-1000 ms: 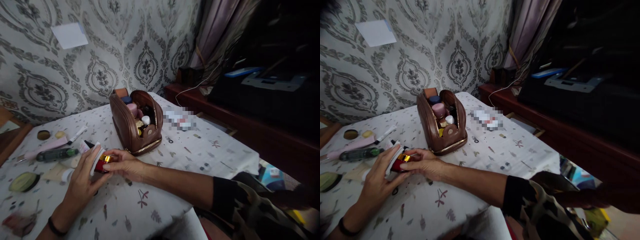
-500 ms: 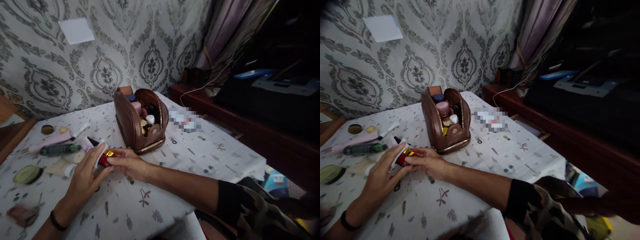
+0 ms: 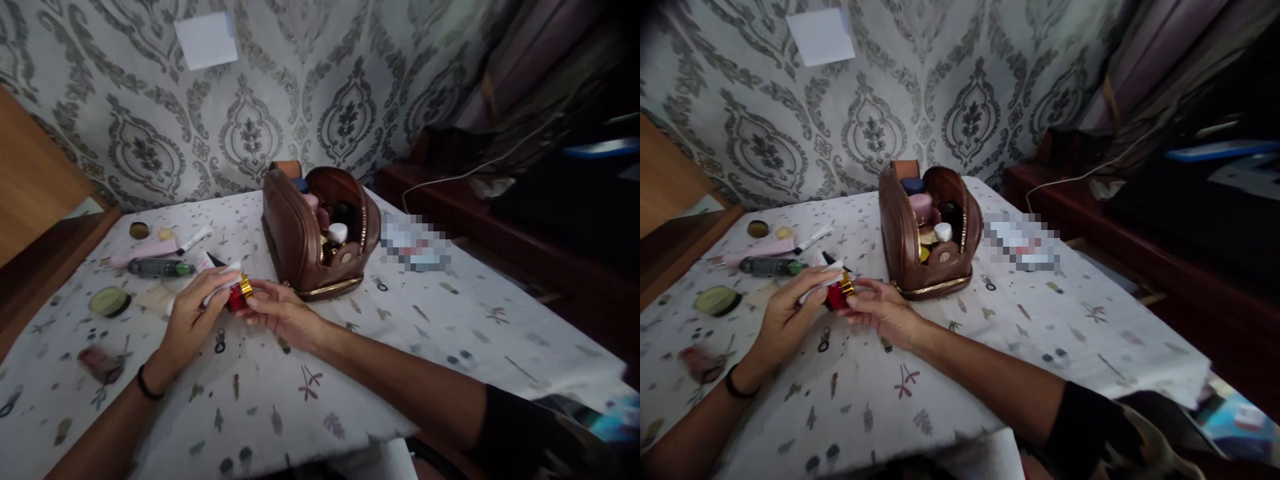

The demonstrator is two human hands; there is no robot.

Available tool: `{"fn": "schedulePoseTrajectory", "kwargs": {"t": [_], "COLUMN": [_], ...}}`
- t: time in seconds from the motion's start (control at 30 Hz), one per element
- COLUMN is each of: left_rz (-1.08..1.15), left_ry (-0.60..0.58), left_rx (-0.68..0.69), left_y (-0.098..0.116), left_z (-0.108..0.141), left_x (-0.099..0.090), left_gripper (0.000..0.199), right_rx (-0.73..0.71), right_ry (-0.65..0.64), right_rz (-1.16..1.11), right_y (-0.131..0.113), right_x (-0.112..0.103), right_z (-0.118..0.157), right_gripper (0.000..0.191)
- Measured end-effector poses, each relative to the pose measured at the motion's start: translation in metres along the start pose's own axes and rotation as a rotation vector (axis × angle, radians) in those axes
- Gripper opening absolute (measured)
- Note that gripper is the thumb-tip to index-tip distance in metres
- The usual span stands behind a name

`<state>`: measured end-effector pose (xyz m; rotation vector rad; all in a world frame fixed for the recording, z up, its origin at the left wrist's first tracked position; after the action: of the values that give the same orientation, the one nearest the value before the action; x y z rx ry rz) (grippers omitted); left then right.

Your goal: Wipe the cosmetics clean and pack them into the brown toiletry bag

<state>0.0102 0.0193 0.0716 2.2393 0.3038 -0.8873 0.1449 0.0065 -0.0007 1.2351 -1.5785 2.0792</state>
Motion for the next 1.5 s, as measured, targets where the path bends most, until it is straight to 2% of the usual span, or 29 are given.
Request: {"fn": "schedulePoseTrajectory", "kwargs": {"t": [0.07,0.23,0.3,0.43,0.77,0.97,1.17,1.33,1.5], "left_rz": [0.096,0.208,0.214,0.175,0.245,0.220,0.213,0.202,0.272], "left_ry": [-0.006,-0.042,-0.083,-0.174,-0.169,-0.143,-0.079,-0.019,-0.026], "left_rx": [-0.061,-0.176,-0.176,-0.149,-0.217,-0.212,-0.167,-0.159,-0.253], "left_y": [-0.006,-0.014,-0.013,-0.011,-0.014,-0.012,-0.015,-0.020,-0.021], "left_z": [-0.001,-0.001,0.000,0.002,0.003,0.002,0.003,0.002,0.002], "left_x": [0.000,0.002,0.004,0.011,0.013,0.011,0.011,0.009,0.007], "left_gripper": [0.028,0.036,0.039,0.058,0.048,0.043,0.036,0.028,0.030], "right_rx": [0.015,0.028,0.014,-0.003,0.048,0.036,-0.015,-0.017,-0.019], "right_ry": [-0.018,-0.003,0.013,0.055,0.064,0.060,0.107,0.144,0.136], "right_rz": [0.025,0.092,0.112,0.134,0.171,0.206,0.248,0.262,0.276], "right_y": [0.001,0.003,0.002,0.000,-0.001,0.001,0.000,0.001,0.000], "right_x": [0.000,-0.002,-0.003,-0.004,-0.003,-0.005,-0.006,-0.008,-0.006], "right_z": [0.000,0.001,0.001,0.001,0.002,0.000,0.001,0.002,0.002], "right_gripper": [0.066,0.058,0.054,0.051,0.056,0.058,0.050,0.050,0.049]}}
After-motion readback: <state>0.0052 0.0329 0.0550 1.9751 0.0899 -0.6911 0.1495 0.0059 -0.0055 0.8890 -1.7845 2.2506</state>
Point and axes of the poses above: each hand's wrist, its own z-axis away from the middle knuckle, its own x-axis out of the palm, y = z × x, the point moved 6 cm from there along -z, towards the middle knuckle, and after that the axes turned 5 degrees about -y, right-handed, at the moved point
